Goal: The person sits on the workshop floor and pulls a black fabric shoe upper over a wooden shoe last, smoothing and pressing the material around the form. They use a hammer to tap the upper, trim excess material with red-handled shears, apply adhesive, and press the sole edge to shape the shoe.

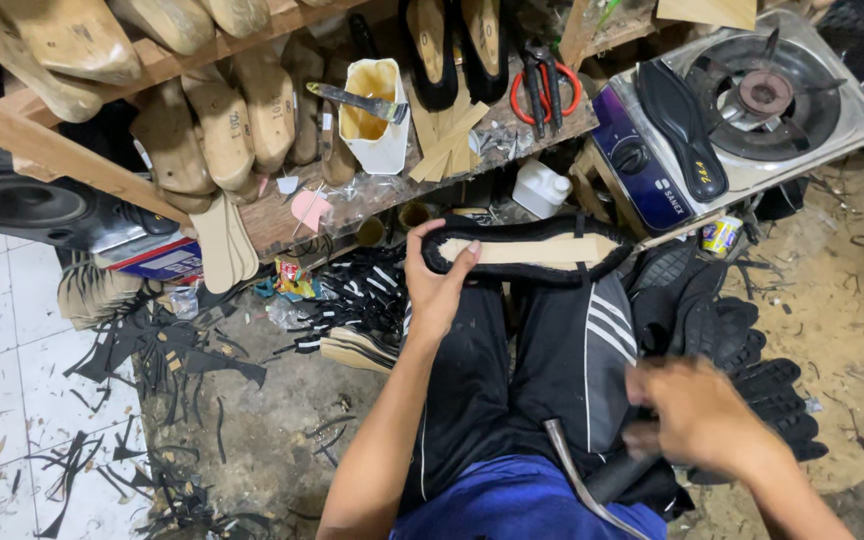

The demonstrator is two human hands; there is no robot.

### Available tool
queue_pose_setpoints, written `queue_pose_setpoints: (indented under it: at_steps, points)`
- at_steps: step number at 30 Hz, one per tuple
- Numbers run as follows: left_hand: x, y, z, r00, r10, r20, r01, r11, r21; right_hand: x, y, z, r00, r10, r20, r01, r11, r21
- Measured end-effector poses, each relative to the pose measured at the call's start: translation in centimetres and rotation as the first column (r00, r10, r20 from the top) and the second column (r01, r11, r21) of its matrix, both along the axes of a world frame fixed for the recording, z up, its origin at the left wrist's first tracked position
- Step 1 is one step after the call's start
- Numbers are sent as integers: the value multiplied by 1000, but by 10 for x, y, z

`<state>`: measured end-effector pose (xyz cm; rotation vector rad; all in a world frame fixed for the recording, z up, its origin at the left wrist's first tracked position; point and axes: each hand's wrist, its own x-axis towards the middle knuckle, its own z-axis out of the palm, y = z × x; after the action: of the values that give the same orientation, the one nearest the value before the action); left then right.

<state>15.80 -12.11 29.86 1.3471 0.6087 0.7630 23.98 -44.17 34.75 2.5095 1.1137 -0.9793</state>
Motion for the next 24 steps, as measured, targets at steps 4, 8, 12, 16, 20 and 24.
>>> queue_pose_setpoints:
  at_steps: [4, 8, 12, 16, 20, 24]
  points:
    - [2, -3, -4, 999, 21, -31, -20, 998, 58, -41, -25, -11, 958, 249, -139, -228, 962, 147]
    - [5, -12, -6, 999, 28, 46, -32, 996, 83, -27, -9, 31, 965, 75, -252, -7, 966, 260]
    - [11, -16, -3, 998, -6, 61, 4, 999, 38, -40, 13, 79, 939, -126, -320, 343, 289, 894]
    - [10, -16, 1, 999, 31, 41, -33, 998, 57, -63, 66, 64, 917, 184, -353, 390, -590, 707]
    - [7, -14, -2, 1000, 0, -2, 0, 991, -137, -39, 109, 34, 954, -208, -214, 226, 33, 974]
    - [9, -13, -8, 997, 42, 61, -50, 989, 137, -33, 103, 33, 725, -566, -393, 661, 409, 629]
